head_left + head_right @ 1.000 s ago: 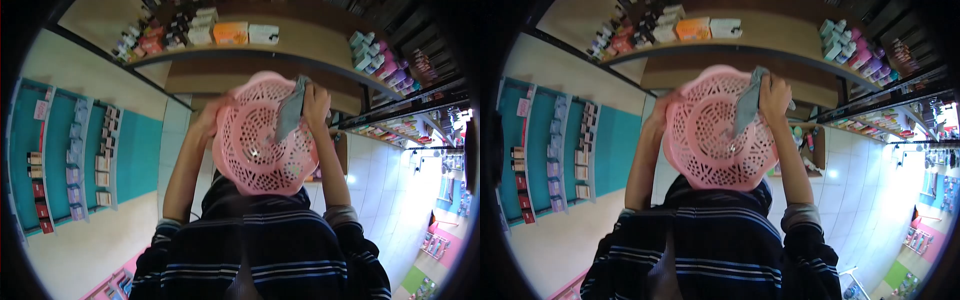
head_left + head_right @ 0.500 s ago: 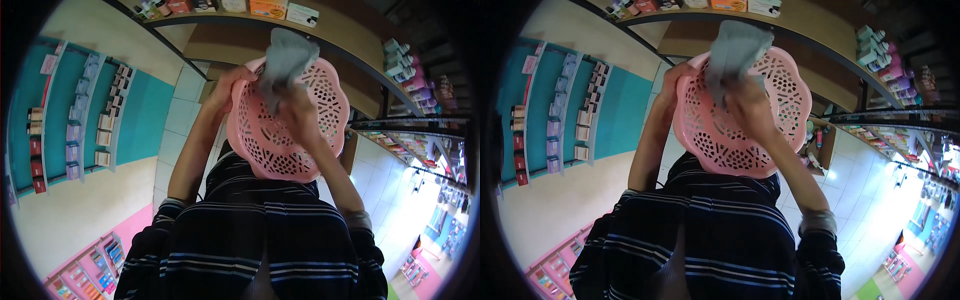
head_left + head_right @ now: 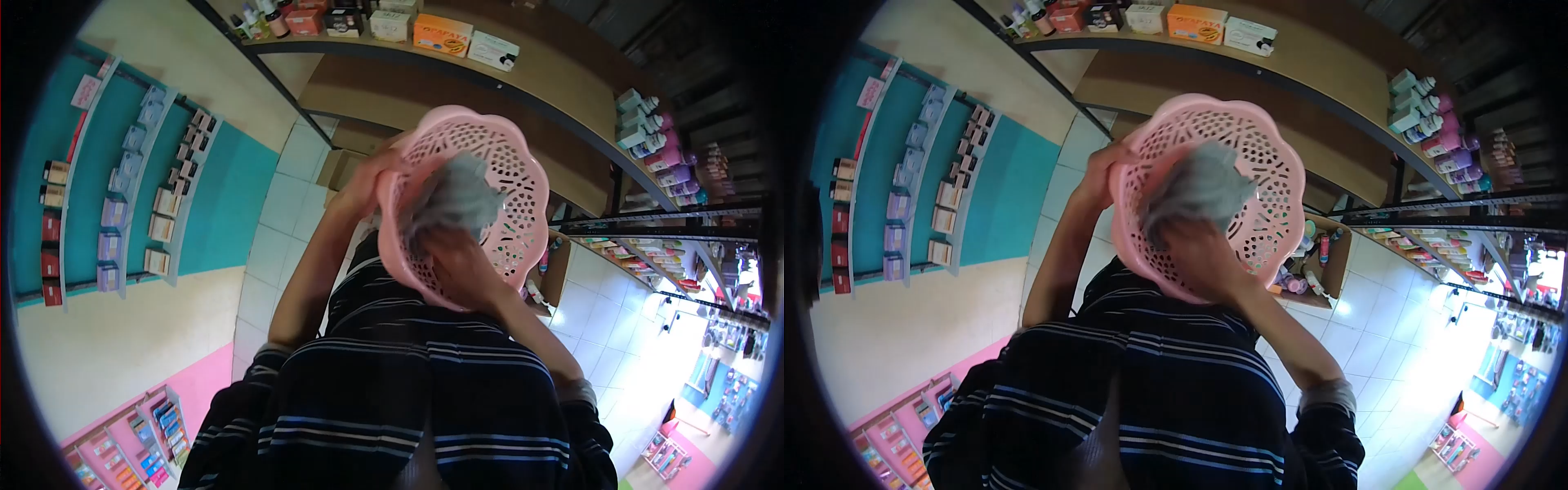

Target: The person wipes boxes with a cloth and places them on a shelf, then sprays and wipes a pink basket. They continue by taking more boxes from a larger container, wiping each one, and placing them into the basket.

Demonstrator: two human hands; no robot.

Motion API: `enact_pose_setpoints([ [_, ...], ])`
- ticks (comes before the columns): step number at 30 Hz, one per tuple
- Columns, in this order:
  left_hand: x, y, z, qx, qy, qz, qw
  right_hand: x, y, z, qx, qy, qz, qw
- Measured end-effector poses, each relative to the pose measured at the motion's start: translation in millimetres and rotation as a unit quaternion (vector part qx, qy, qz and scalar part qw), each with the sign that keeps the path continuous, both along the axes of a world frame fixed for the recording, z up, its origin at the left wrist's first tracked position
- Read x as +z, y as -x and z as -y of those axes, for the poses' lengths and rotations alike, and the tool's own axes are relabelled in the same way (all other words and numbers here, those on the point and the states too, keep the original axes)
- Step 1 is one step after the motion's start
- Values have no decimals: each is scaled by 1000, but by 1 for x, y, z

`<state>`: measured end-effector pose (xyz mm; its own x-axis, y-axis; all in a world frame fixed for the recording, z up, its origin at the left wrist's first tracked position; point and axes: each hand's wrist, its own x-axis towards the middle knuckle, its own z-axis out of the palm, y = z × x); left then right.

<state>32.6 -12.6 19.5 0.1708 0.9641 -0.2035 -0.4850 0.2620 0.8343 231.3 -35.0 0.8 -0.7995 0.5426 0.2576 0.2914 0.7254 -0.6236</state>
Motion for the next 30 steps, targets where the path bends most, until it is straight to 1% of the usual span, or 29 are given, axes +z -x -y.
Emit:
enact_pose_setpoints([
  [1, 0, 2, 2, -6, -4, 1, 1000, 1, -16, 5, 12, 49, 39, 998],
  [2, 1, 3, 8, 43, 22, 10, 999, 2, -27, 6, 25, 99, 77, 992],
  [3, 0, 1, 12, 93, 51, 18, 994, 2, -34, 4, 20, 100, 79, 992],
  [4, 1, 0, 13, 106, 52, -5, 993, 1, -39, 3, -25, 118, 83, 989],
  [5, 1, -3, 15, 102, 52, -2, 993, 1, -41, 2, -71, 136, 87, 984],
  [7, 0, -12, 14, 130, 19, -74, 989, -4, -26, -2, -79, 138, 108, 981],
  [8, 5, -16, 14, 125, 16, -73, 989, -6, -17, -6, -84, 140, 126, 978],
  [9, 13, -18, 14, 104, 11, -87, 991, -2, -5, -9, -90, 138, 126, 978],
  [11, 18, -19, 15, 77, 5, -101, 992, 9, 17, -13, 4, 50, 13, 999],
  [12, 18, -17, 14, 72, -26, -85, 993, 14, 23, -15, -3, 49, 11, 999],
  [13, 17, -14, 14, 67, -56, -68, 994, 19, 27, -16, -34, 62, 5, 997],
  [14, 7, -13, 19, 105, -67, -102, 987, 22, 28, -17, -64, 74, 0, 995],
  [15, 12, -12, 23, 102, -69, -101, 987, 18, 25, -18, -66, 72, 0, 995],
  [17, 28, -11, 26, 71, -100, -75, 990, -2, 14, -24, -244, 61, -39, 967],
  [18, 26, -10, 28, 71, -102, -76, 989, -14, 10, -27, -244, 59, -40, 967],
  [20, 18, -11, 32, 95, -127, -108, 981, -34, 4, -33, -279, -35, -27, 959],
  [21, 19, -11, 30, 95, -127, -109, 981, -28, 9, -33, -279, -35, -28, 959],
  [23, 25, -12, 26, 54, -151, -156, 975, -3, 27, -31, -198, 36, -104, 974],
  [24, 27, -12, 27, 53, -150, -156, 975, 6, 33, -34, -145, -34, -76, 986],
  [25, 29, -11, 28, 77, -125, -132, 980, 13, 32, -30, -147, -32, -77, 986],
  [26, 30, -9, 29, 99, -100, -108, 984, 19, 30, -24, -91, 42, -44, 994],
  [27, 25, -4, 28, 96, -103, -108, 984, 23, 27, -19, -34, 112, -10, 993],
  [28, 15, 4, 28, 82, -102, -104, 986, 14, 20, -13, -14, 44, -5, 999],
  [29, 7, 7, 28, 69, -102, -100, 987, 9, 11, -14, -15, 42, -5, 999],
  [30, 3, 5, 29, 90, -125, -106, 982, 5, 3, -17, -52, -76, -8, 996],
])
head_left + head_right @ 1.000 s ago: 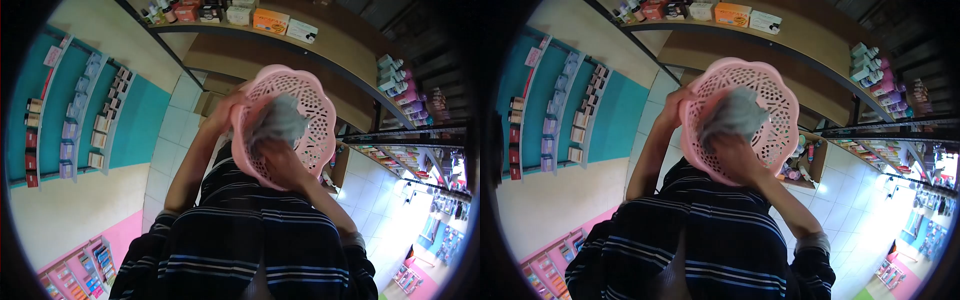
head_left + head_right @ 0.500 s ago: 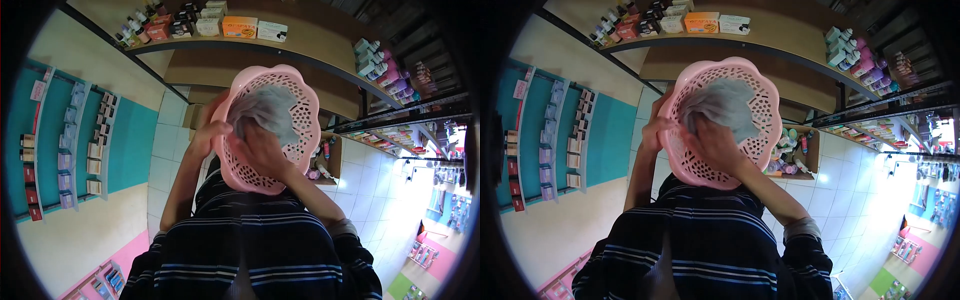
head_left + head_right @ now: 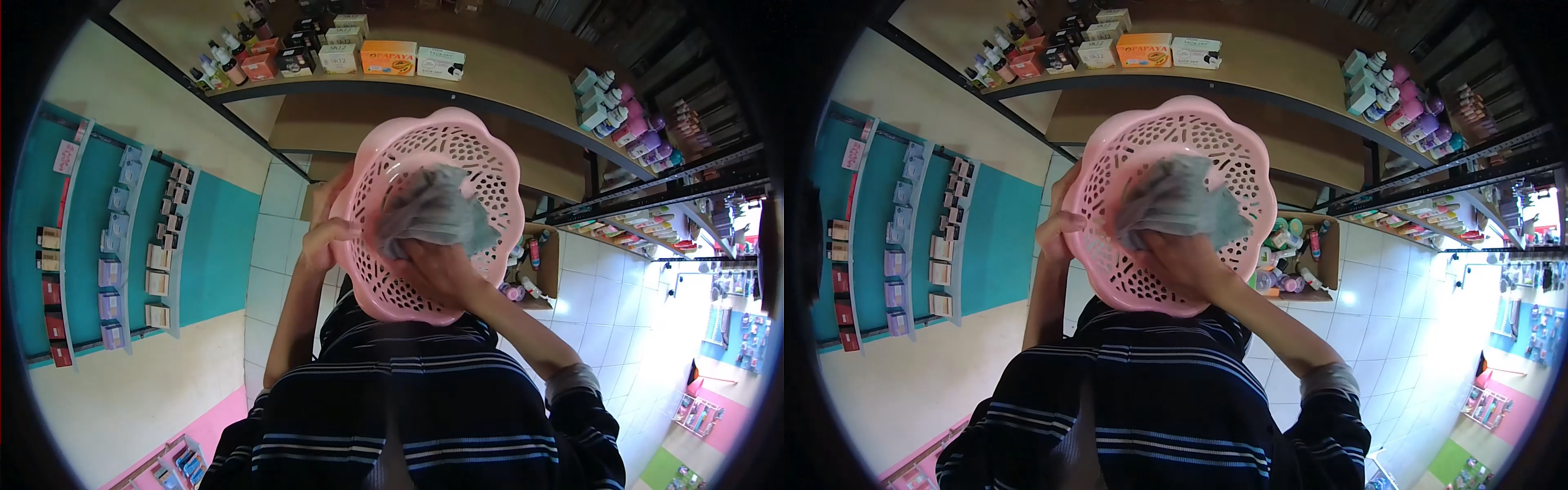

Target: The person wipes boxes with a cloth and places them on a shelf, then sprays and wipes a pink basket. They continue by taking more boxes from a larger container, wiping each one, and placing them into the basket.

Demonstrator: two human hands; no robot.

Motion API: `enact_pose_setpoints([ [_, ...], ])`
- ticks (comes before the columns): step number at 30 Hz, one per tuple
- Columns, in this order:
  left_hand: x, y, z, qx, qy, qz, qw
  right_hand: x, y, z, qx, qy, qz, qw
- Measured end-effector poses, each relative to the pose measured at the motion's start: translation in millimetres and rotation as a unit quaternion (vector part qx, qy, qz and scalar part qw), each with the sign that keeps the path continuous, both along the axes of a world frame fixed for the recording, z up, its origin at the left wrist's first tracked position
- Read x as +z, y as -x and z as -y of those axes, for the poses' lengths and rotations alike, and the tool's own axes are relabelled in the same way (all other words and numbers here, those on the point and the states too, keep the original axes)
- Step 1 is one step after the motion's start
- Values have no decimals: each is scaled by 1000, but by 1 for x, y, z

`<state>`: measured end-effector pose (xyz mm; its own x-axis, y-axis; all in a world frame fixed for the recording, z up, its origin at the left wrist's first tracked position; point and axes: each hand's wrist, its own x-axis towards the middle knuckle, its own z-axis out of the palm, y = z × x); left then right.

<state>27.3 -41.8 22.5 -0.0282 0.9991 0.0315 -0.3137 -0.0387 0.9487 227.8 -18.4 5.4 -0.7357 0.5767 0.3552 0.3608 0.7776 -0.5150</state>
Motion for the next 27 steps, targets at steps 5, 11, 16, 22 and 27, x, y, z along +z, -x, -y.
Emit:
enact_pose_setpoints([
  [5, 2, -16, 4, -17, -19, 4, 1000, -8, 6, -15, -198, 68, -58, 976],
  [11, 12, -21, 0, -30, -26, -39, 998, -4, 31, -7, -99, 32, -135, 985],
  [16, 13, -26, 1, -19, -29, 4, 999, 8, 20, -20, -160, 124, -94, 975],
  [22, 12, -23, 2, -18, -18, 35, 999, 3, 18, -12, -25, -49, -86, 995],
  [27, 9, -32, 2, -22, -24, -8, 999, -4, 11, -20, -121, 140, -56, 981],
])
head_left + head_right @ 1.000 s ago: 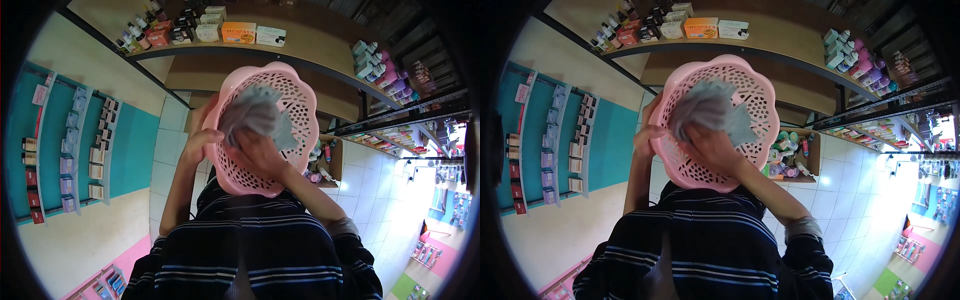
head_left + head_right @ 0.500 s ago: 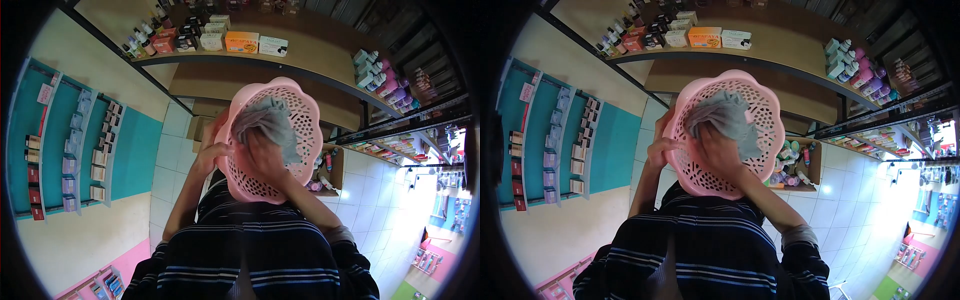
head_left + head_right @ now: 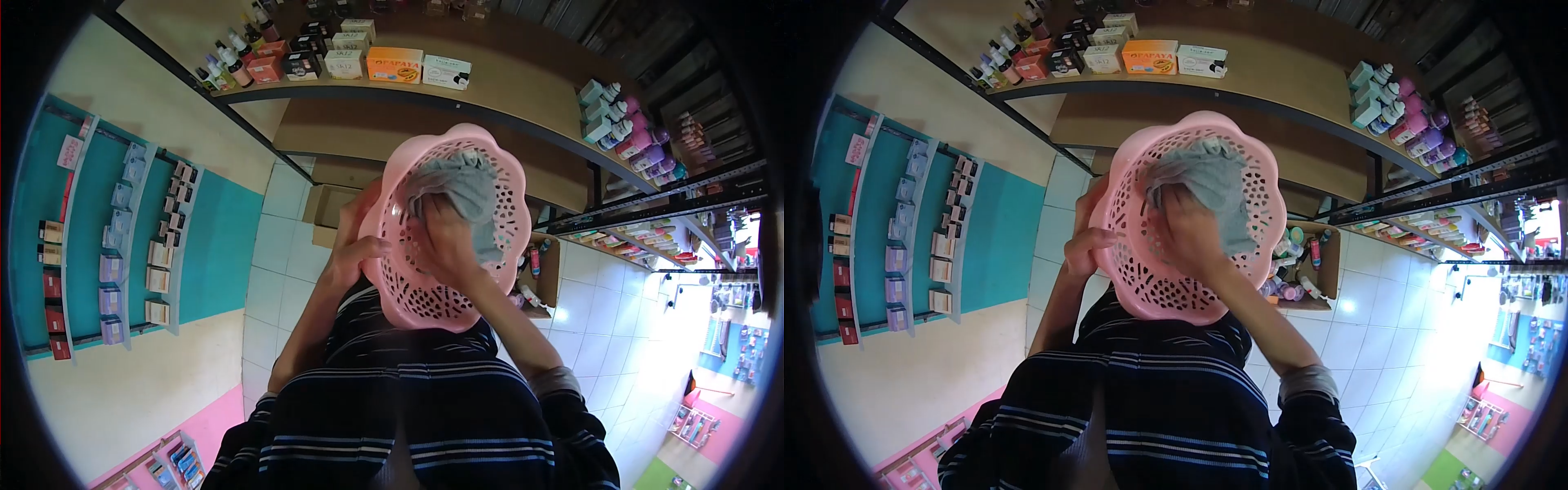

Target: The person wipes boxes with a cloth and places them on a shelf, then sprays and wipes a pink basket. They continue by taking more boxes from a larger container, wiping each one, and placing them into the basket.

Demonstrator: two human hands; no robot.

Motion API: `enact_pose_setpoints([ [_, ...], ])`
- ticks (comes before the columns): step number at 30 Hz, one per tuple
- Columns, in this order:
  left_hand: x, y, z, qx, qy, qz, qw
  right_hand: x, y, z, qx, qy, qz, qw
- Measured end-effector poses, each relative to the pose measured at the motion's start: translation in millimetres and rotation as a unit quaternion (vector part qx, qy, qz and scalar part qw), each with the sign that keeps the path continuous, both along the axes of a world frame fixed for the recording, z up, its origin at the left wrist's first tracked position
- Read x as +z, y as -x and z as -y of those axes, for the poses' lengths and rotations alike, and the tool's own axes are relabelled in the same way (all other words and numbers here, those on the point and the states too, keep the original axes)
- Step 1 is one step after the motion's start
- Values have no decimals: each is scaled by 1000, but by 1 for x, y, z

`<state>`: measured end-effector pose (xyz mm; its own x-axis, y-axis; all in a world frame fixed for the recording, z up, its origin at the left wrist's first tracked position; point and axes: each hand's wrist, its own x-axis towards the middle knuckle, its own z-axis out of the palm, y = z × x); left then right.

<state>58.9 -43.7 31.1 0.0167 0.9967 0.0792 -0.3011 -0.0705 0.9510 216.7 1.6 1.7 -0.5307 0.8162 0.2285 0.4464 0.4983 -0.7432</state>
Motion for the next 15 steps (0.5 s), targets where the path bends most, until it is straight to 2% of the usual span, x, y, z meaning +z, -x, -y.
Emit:
enact_pose_setpoints([
  [2, 1, -1, -1, 2, -11, -30, 999, 2, 2, 3, 1, -39, -42, 998],
  [4, -4, 0, 0, 20, 18, -2, 1000, 3, -6, 21, 161, 14, 5, 987],
  [5, -6, 0, 2, 21, 23, 0, 1000, 5, -12, 27, 162, 19, 7, 987],
  [7, -9, -2, 6, 66, 101, 44, 992, 9, -31, 36, 253, 150, 80, 952],
  [8, -14, -2, 8, 72, 107, 47, 991, 5, -45, 40, 259, 156, 81, 950],
  [10, -30, -3, 10, 94, 100, 49, 989, -7, -73, 46, 247, 159, 68, 954],
  [11, -38, -5, 10, 55, 103, 89, 989, -13, -79, 49, 254, 166, 69, 950],
  [12, -31, -13, 12, 35, 112, 49, 992, -19, -83, 52, 176, 141, 129, 966],
  [13, -35, -29, 14, 86, 114, 39, 989, -25, -84, 53, 97, 114, 188, 971],
  [14, -34, -36, 13, 65, 76, -6, 995, -32, -81, 51, 107, 120, 190, 968],
  [15, -35, -38, 10, 17, 59, -38, 997, -39, -77, 46, 51, 160, 118, 979],
])
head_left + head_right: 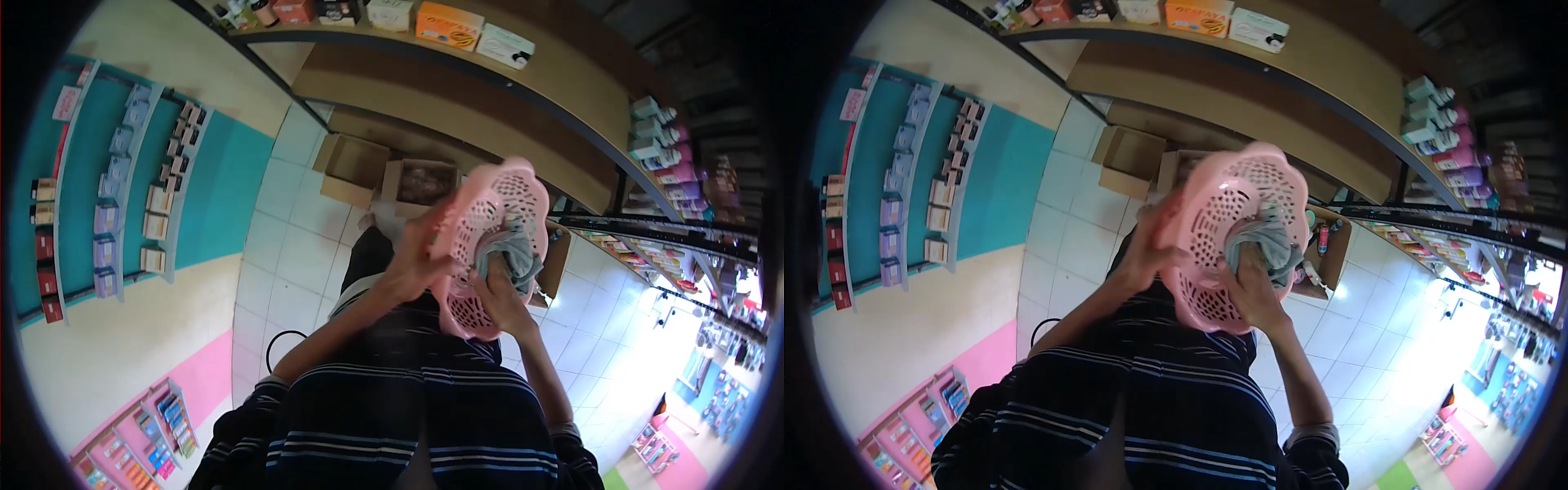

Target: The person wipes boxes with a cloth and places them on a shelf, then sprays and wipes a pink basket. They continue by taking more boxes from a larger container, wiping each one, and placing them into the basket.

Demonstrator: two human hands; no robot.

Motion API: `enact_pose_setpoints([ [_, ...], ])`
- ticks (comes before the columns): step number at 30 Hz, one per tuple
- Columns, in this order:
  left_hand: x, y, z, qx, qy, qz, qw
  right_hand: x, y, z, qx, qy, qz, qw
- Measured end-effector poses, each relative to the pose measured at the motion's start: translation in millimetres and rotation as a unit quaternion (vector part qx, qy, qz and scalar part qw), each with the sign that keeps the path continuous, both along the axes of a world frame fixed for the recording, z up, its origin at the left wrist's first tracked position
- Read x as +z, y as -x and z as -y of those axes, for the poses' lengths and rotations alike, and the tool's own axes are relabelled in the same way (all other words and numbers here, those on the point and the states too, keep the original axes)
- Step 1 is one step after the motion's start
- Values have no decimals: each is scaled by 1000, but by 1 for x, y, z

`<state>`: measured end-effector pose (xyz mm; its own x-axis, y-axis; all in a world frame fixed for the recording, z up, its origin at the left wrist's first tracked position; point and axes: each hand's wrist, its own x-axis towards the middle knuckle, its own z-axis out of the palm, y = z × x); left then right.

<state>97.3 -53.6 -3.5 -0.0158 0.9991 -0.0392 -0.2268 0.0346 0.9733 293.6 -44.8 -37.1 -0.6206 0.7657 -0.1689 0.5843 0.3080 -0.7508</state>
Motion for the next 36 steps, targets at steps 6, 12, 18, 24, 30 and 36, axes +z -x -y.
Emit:
enact_pose_setpoints([
  [6, -7, -2, 1, -16, 62, -21, 998, -29, 15, 5, -124, 59, -28, 990],
  [12, -44, -20, 7, -7, 127, -29, 991, -48, 8, 19, -128, 141, -43, 981],
  [18, -69, -33, 20, -12, 233, 57, 971, -31, -2, 57, -61, 203, -93, 973],
  [24, -53, -42, 14, -50, 157, -47, 985, -66, -8, 55, -189, 188, -5, 964],
  [30, -58, -23, 16, -54, 246, -44, 967, -41, 12, 58, -64, 157, -77, 983],
  [36, -51, -19, 13, -21, 251, 32, 967, -56, -12, 48, -1, 267, 7, 964],
])
